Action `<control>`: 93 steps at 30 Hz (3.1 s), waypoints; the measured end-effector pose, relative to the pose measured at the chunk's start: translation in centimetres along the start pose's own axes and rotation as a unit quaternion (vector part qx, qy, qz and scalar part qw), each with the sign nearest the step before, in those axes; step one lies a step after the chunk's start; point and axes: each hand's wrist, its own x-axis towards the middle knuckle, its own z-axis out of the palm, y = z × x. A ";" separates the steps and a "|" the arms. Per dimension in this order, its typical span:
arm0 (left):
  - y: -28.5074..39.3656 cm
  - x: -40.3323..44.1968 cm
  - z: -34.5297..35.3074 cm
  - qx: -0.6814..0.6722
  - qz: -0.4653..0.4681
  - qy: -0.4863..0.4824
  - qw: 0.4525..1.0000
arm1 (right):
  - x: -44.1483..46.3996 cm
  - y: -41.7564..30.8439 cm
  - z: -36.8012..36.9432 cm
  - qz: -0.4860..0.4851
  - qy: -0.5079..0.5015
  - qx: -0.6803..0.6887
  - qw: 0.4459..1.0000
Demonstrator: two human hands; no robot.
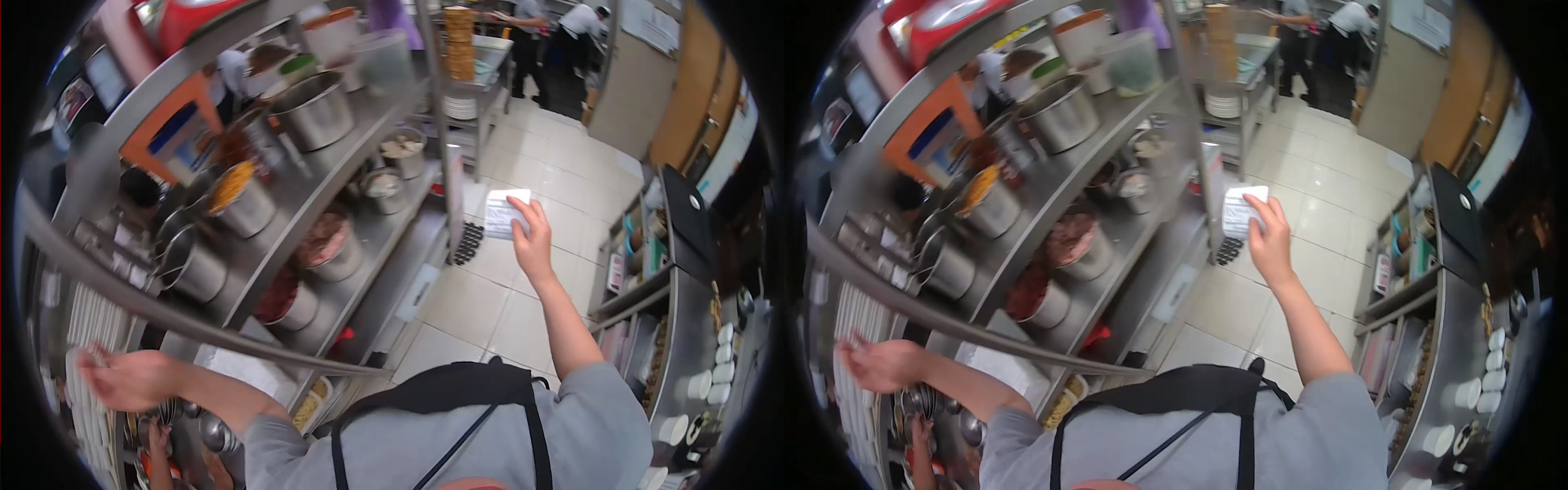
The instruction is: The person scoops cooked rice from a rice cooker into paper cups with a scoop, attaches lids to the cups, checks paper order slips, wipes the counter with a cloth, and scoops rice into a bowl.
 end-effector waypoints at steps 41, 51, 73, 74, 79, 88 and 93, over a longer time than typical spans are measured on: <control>35.3 -85.1 79.5 -0.458 -0.421 -0.649 0.438 | 1.3 77.6 -40.6 0.714 -0.116 -0.508 0.467; 33.9 -105.4 96.4 -0.304 -0.592 -0.587 0.460 | 69.5 89.9 -9.5 0.331 0.014 0.272 0.903; -18.8 -120.1 164.1 0.127 -0.333 -0.105 0.929 | 89.7 143.3 -40.9 0.408 0.306 -0.223 0.831; -19.4 -119.5 165.3 0.152 -0.344 -0.091 0.922 | 92.6 146.7 -40.6 0.410 0.269 -0.237 0.839; -24.7 -116.7 168.2 0.231 -0.244 -0.097 0.937 | 117.0 155.0 -28.1 0.201 0.129 -0.199 0.950; -18.0 -123.0 165.0 0.438 0.203 -0.102 0.870 | 142.9 159.1 -4.1 0.123 0.013 -0.050 0.991; -4.1 -145.1 174.7 0.197 -0.075 -0.251 0.945 | 144.8 172.1 -3.0 0.170 -0.033 -0.254 0.952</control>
